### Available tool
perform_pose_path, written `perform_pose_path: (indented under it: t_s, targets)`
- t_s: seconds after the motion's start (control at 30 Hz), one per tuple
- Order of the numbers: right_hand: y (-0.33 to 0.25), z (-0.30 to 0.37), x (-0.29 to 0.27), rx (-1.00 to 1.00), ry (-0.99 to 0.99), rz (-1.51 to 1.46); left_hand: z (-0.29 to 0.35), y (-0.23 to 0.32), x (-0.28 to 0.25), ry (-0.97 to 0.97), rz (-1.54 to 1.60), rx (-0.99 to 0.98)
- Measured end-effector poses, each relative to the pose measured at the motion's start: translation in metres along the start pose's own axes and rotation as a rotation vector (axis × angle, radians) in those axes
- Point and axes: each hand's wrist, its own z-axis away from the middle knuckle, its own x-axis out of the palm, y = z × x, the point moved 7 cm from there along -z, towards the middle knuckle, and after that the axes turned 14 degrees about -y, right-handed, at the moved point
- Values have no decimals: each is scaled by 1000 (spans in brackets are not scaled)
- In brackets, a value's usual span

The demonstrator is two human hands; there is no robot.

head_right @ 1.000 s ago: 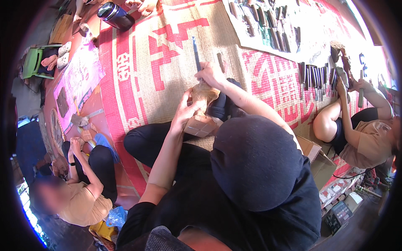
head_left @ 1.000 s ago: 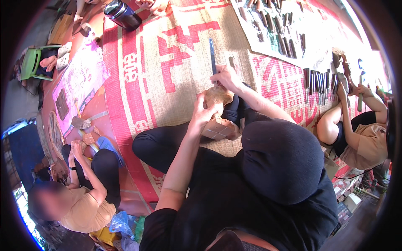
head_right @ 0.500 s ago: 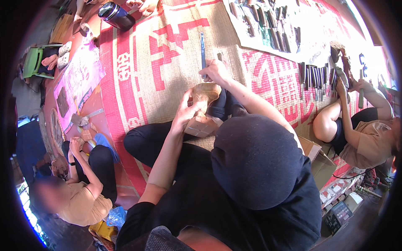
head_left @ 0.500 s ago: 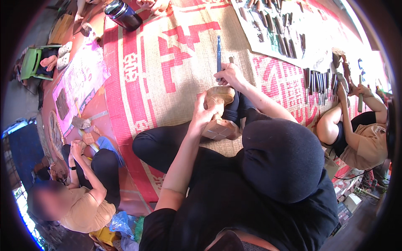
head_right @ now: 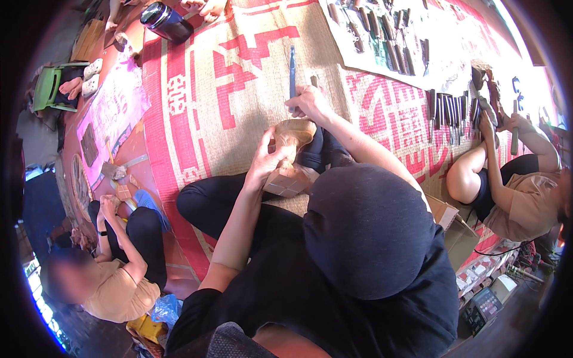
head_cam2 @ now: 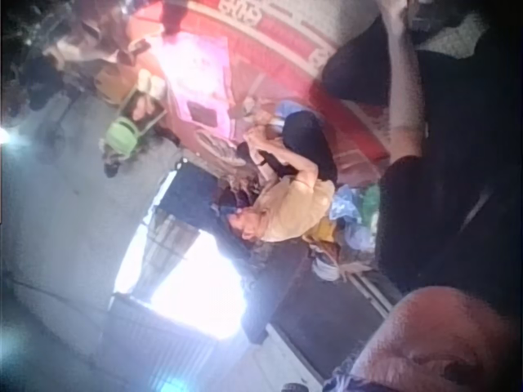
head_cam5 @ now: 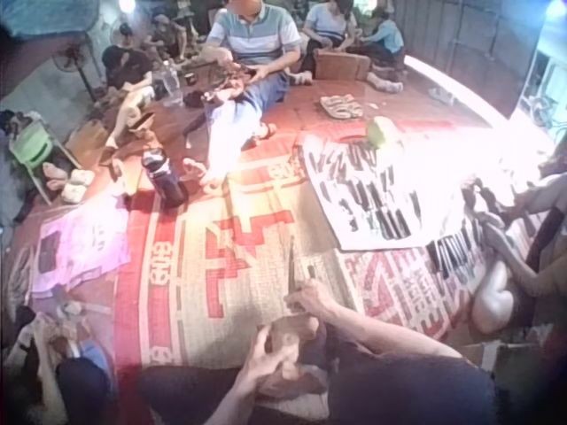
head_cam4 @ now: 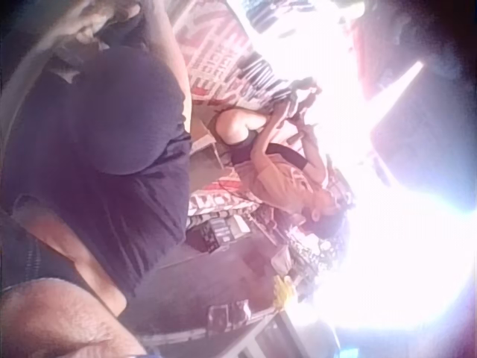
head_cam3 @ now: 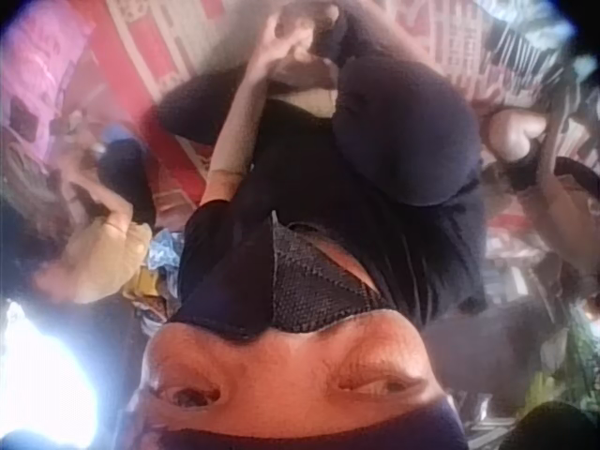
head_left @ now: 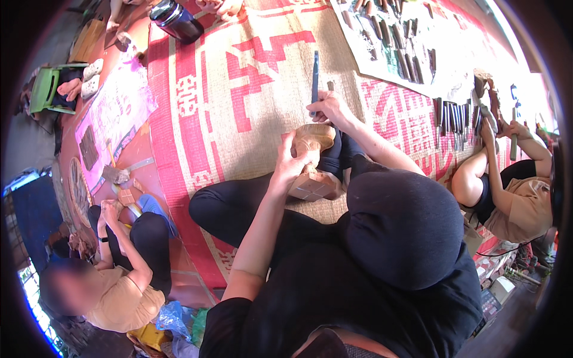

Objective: The person sits on a mat and carves a small wooden object using a knife. They hold the wood in their left hand and use the knife in their right hand to shape the surface, occasionally rotating the object to access different sides.

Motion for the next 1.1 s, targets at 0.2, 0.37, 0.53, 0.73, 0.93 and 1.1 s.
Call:
perform_pose_path:
  t_s: [0.2, 0.37, 0.53, 0.73, 0.93, 1.1]
  targets:
    - [-4, 12, 21, -39, -135, 33, -1, 0, 1, -64, 46, -100]
    - [5, 5, -4, 6, 3, -74, -4, 3, -1, 4, 13, 150]
    - [9, 10, 22, -22, -166, -33, -4, 1, -3, 8, 45, 98]
    - [-3, 12, 8, -98, 16, -79, -2, 4, -3, 9, -2, -3]
    - [8, 18, 9, -50, -132, -118, -1, 8, 3, -18, 26, 77]
    - [9, 14, 21, -12, -147, -18, -4, -9, -16, 48, -85, 48]
